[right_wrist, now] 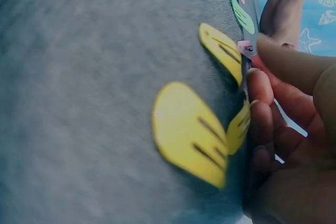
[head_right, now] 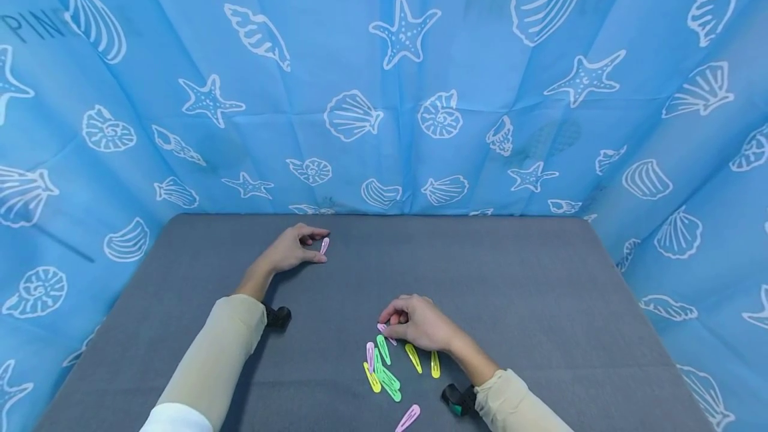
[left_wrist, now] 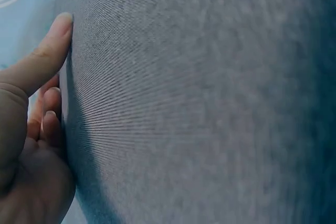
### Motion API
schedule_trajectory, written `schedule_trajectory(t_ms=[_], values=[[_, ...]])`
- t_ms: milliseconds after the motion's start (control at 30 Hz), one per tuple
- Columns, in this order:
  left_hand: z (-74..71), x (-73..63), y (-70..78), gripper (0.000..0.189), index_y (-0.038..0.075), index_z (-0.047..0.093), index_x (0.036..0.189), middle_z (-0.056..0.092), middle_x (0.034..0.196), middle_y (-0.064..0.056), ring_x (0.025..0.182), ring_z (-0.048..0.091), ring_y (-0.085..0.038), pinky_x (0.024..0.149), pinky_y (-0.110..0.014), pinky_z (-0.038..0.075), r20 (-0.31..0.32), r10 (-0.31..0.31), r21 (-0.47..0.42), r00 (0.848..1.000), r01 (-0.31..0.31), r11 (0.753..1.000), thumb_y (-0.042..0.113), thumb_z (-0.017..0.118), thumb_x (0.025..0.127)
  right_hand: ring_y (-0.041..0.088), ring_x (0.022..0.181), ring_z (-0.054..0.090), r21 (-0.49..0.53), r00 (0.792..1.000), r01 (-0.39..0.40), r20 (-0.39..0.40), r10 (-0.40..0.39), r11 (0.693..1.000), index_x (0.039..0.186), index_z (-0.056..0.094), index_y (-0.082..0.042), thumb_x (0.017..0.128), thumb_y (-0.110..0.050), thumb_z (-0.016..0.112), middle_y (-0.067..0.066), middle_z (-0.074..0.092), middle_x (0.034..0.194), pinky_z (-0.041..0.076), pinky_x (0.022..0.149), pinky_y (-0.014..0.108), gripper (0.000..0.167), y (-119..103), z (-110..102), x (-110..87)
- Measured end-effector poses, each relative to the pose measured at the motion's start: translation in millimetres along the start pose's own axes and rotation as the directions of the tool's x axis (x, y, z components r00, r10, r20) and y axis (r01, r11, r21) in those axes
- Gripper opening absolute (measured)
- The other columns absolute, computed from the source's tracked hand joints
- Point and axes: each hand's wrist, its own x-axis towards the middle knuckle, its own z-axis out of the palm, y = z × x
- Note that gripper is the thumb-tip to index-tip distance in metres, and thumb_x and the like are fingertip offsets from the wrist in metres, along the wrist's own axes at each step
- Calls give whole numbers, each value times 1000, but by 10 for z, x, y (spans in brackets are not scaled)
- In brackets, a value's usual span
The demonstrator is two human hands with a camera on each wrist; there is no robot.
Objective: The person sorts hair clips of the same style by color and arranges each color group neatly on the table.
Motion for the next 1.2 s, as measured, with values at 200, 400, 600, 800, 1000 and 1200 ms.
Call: schedule_trajectory(t_ms=[200,400,600,800,1000,1200], values=[[8,9,9,57,22,65,138,60,129,-7,112,54,-23,97,-44,46,2,-5,36,1000,5,999,31,84,85,1,69,51,-74,1000,7,18,-6,997,101,73,-10,92,-17,75,-7,61,79,44,66,21,11,-107,1,31],[45,41,20,57,22,67,136,60,129,-6,112,54,-23,98,-44,46,-13,-30,25,999,31,999,34,86,83,2,69,46,-273,999,35,-11,-40,961,96,70,-11,90,-8,72,-10,57,73,41,64,22,8,-234,30,33],[32,12,17,56,21,68,134,61,129,-6,113,55,-24,99,-45,46,-27,-45,-1,999,45,999,32,86,82,6,69,43,-534,990,93,-42,-136,841,87,67,-12,83,-11,74,-10,56,71,37,64,22,8,-360,119,45],[30,13,7,56,22,68,134,60,131,-6,115,54,-24,101,-45,45,-25,-64,-8,998,64,998,32,86,82,11,65,45,-712,976,118,-45,-213,692,83,66,-9,81,-12,75,-3,60,69,39,63,27,10,-432,172,51],[36,19,-3,57,23,68,135,60,132,-5,116,54,-25,102,-45,45,-28,-79,-18,997,78,997,33,86,82,6,65,49,-534,990,94,-40,-136,840,87,68,-7,86,-6,72,-3,62,73,44,60,24,4,-405,93,104],[29,-4,9,58,24,67,135,59,132,-4,117,54,-24,102,-45,45,-31,-83,-25,996,82,996,34,87,82,1,66,53,-165,995,38,-85,-53,986,100,70,-8,88,-2,68,-5,65,80,46,60,19,14,-268,-87,255]])
